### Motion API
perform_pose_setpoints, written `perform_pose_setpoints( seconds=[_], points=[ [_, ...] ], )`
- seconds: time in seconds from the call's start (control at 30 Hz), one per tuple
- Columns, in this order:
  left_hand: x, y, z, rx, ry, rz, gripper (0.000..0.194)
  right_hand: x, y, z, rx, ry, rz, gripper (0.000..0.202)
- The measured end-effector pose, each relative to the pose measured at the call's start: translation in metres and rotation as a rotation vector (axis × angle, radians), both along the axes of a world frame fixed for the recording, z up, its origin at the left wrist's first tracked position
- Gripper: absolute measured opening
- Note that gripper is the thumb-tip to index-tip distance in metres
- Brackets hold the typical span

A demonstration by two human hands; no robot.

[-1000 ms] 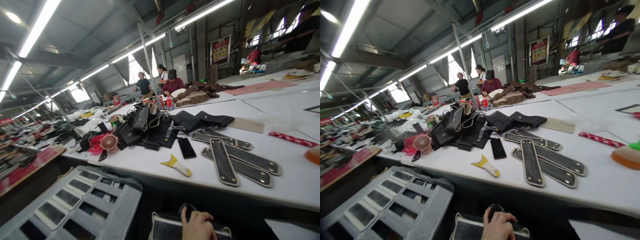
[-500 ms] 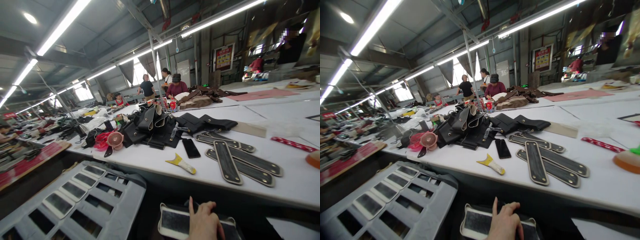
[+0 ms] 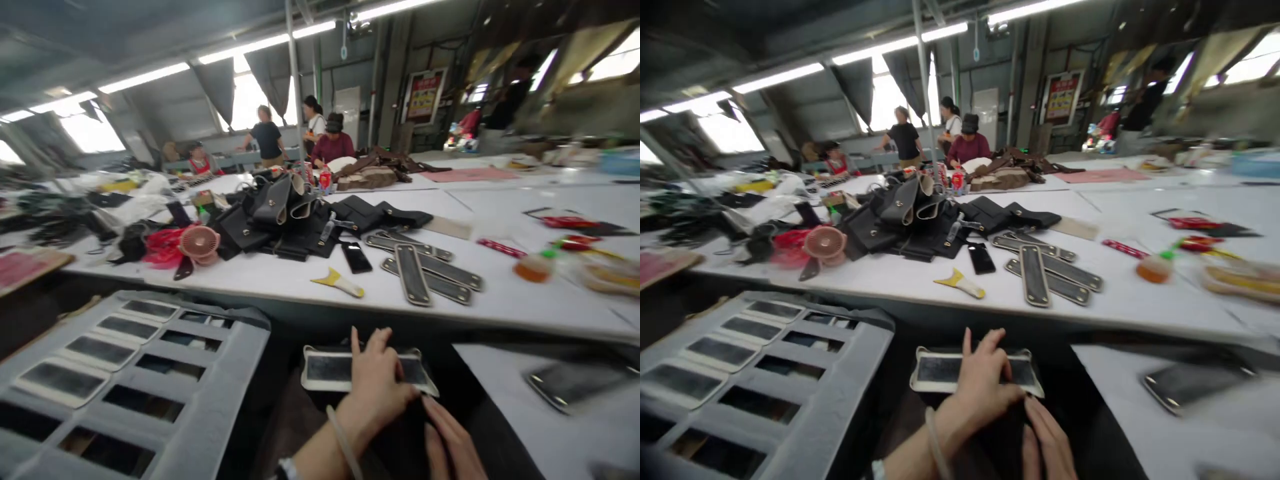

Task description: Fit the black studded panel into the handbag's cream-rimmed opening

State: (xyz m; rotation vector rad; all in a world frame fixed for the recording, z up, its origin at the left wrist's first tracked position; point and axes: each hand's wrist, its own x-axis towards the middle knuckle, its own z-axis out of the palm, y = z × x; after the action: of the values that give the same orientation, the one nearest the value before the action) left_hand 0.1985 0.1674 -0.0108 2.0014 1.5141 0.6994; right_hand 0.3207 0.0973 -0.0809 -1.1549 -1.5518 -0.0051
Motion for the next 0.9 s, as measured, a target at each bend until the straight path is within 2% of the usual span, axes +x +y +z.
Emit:
perform_pose_setpoints(
  seconds=[0.07,0.2,0.33,0.4,0.47,0.5,0.57,0.63,0.7,0.77,0.83,0.9],
  points=[
    [-0.003,-0.002,0.002,0.016,-0.027,-0.003,0.013,0.005,-0.010,-0.001,-0.069,-0.131,0.015,0.034],
    [-0.013,-0.005,0.000,0.025,-0.100,-0.023,0.017,-0.001,-0.012,-0.006,-0.136,-0.278,-0.014,0.046],
    [-0.038,-0.025,-0.002,0.121,-0.181,0.059,0.016,-0.004,-0.011,-0.010,-0.163,-0.383,-0.040,0.052],
    [-0.059,-0.043,-0.010,0.196,-0.223,0.196,0.011,-0.002,-0.011,-0.011,-0.180,-0.412,-0.040,0.054],
    [-0.081,-0.064,-0.025,0.262,-0.353,0.438,0.004,-0.002,-0.012,-0.011,-0.189,-0.436,-0.035,0.054],
    [-0.091,-0.074,-0.035,0.230,-0.485,0.577,0.008,-0.002,-0.012,-0.011,-0.189,-0.446,-0.033,0.054],
    [-0.104,-0.090,-0.054,0.016,-0.749,0.855,0.014,-0.004,-0.012,-0.011,-0.177,-0.460,-0.030,0.054],
    [-0.106,-0.097,-0.072,-0.236,-1.027,1.129,0.013,-0.006,-0.011,-0.011,-0.162,-0.466,-0.030,0.053],
    [-0.100,-0.095,-0.086,-0.453,-1.302,1.298,0.008,-0.008,-0.011,-0.011,-0.155,-0.470,-0.028,0.053],
    [-0.089,-0.086,-0.097,-0.658,-1.505,1.316,0.013,-0.009,-0.010,-0.012,-0.157,-0.475,-0.030,0.053],
    [-0.077,-0.074,-0.107,-0.842,-1.577,1.261,0.015,-0.008,-0.009,-0.013,-0.162,-0.479,-0.026,0.054],
    [-0.066,-0.062,-0.116,-0.932,-1.642,1.214,0.018,-0.008,-0.007,-0.013,-0.161,-0.478,-0.018,0.054]
  ],
)
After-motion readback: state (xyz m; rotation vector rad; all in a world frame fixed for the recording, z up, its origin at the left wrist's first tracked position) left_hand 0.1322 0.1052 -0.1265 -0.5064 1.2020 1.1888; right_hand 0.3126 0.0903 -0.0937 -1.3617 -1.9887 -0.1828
